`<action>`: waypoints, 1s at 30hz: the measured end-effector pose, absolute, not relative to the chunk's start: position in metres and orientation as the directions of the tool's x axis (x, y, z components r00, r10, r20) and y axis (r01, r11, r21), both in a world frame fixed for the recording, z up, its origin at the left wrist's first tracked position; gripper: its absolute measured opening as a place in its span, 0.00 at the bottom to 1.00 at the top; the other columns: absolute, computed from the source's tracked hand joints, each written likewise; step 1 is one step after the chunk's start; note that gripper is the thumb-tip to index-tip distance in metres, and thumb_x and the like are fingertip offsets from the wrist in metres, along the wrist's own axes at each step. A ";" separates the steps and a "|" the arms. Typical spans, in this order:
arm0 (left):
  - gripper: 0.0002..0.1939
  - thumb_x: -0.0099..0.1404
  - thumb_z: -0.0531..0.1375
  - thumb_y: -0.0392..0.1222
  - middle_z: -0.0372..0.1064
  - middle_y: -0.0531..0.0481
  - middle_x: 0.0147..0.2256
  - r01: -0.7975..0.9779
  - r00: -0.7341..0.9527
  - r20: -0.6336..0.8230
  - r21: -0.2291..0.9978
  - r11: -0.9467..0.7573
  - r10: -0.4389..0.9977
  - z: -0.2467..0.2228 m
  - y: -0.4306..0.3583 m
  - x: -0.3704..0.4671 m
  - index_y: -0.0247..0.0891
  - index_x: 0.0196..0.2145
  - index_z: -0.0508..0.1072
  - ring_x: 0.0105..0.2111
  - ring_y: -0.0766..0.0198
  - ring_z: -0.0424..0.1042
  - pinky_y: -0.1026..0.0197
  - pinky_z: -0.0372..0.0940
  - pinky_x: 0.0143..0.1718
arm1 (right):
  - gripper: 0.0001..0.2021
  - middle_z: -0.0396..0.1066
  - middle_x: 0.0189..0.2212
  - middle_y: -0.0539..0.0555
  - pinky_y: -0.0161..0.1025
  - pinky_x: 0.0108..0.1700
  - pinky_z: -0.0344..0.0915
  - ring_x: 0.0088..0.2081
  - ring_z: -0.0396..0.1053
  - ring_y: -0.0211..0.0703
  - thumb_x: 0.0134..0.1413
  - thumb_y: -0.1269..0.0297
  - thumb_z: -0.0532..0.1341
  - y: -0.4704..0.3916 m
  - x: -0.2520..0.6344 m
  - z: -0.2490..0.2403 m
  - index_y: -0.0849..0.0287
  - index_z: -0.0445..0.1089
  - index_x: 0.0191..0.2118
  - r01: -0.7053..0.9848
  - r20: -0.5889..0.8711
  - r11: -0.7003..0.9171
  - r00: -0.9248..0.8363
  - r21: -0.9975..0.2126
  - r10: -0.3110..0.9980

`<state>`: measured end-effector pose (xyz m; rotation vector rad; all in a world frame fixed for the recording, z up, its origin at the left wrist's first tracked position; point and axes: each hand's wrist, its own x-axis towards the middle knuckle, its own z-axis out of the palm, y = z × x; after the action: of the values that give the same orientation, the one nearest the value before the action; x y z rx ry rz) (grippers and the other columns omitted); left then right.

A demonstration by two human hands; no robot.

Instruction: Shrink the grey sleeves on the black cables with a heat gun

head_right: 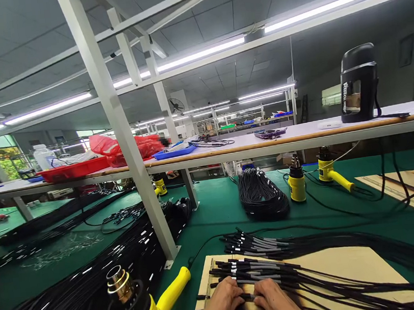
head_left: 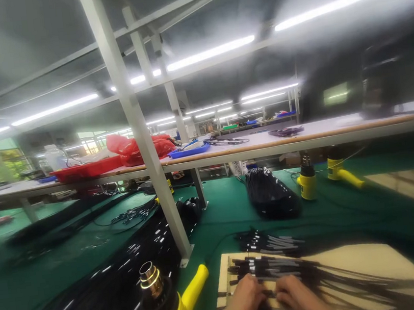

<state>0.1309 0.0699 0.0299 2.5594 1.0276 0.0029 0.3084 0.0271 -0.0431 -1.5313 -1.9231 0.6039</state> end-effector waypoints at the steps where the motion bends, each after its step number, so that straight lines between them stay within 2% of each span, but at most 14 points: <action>1: 0.10 0.61 0.51 0.39 0.67 0.49 0.33 0.663 0.736 -0.131 0.336 -0.669 0.664 0.029 0.071 0.130 0.40 0.28 0.71 0.41 0.59 0.62 0.60 0.56 0.43 | 0.06 0.68 0.26 0.48 0.33 0.34 0.56 0.32 0.64 0.39 0.46 0.72 0.53 0.026 0.310 -0.043 0.58 0.66 0.25 0.698 0.178 0.242 -0.165 -0.674 0.970; 6: 0.11 0.61 0.51 0.39 0.68 0.49 0.31 0.658 0.746 -0.104 0.271 -0.702 0.658 0.026 0.074 0.127 0.39 0.26 0.71 0.39 0.61 0.63 0.61 0.57 0.41 | 0.06 0.67 0.29 0.49 0.34 0.36 0.56 0.34 0.63 0.41 0.48 0.70 0.53 0.025 0.312 -0.046 0.58 0.66 0.27 0.703 0.177 0.240 -0.163 -0.669 0.971; 12: 0.09 0.59 0.52 0.36 0.68 0.49 0.34 0.654 0.752 -0.081 0.220 -0.724 0.654 0.022 0.075 0.125 0.38 0.25 0.70 0.40 0.62 0.63 0.63 0.58 0.41 | 0.08 0.67 0.28 0.50 0.34 0.36 0.57 0.33 0.62 0.41 0.51 0.67 0.52 0.028 0.312 -0.049 0.58 0.66 0.27 0.699 0.173 0.248 -0.177 -0.671 0.969; 22: 0.09 0.57 0.52 0.35 0.66 0.50 0.34 0.697 0.709 -0.061 0.213 -0.684 0.703 0.020 0.070 0.124 0.38 0.24 0.70 0.40 0.62 0.62 0.62 0.58 0.40 | 0.09 0.65 0.29 0.50 0.34 0.36 0.57 0.33 0.63 0.40 0.52 0.68 0.51 0.022 0.309 -0.047 0.58 0.66 0.26 0.719 0.197 0.278 -0.196 -0.637 0.960; 27: 0.06 0.55 0.54 0.35 0.66 0.49 0.35 0.715 0.687 -0.055 0.223 -0.662 0.724 0.020 0.069 0.122 0.38 0.26 0.71 0.41 0.60 0.62 0.61 0.58 0.41 | 0.10 0.64 0.32 0.52 0.35 0.39 0.57 0.37 0.63 0.41 0.50 0.71 0.51 0.020 0.306 -0.046 0.58 0.65 0.23 0.734 0.223 0.301 -0.206 -0.609 0.953; 30: 0.06 0.52 0.55 0.35 0.66 0.49 0.36 0.734 0.662 -0.040 0.232 -0.638 0.748 0.022 0.068 0.116 0.38 0.30 0.71 0.40 0.59 0.63 0.59 0.59 0.41 | 0.07 0.64 0.35 0.53 0.35 0.42 0.57 0.40 0.63 0.42 0.48 0.72 0.52 0.018 0.307 -0.047 0.58 0.66 0.27 0.738 0.236 0.307 -0.203 -0.601 0.950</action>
<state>0.1165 0.0679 0.0219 2.6510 1.2012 0.0878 0.3065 0.0180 -0.0474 -1.4921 -2.0097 0.4858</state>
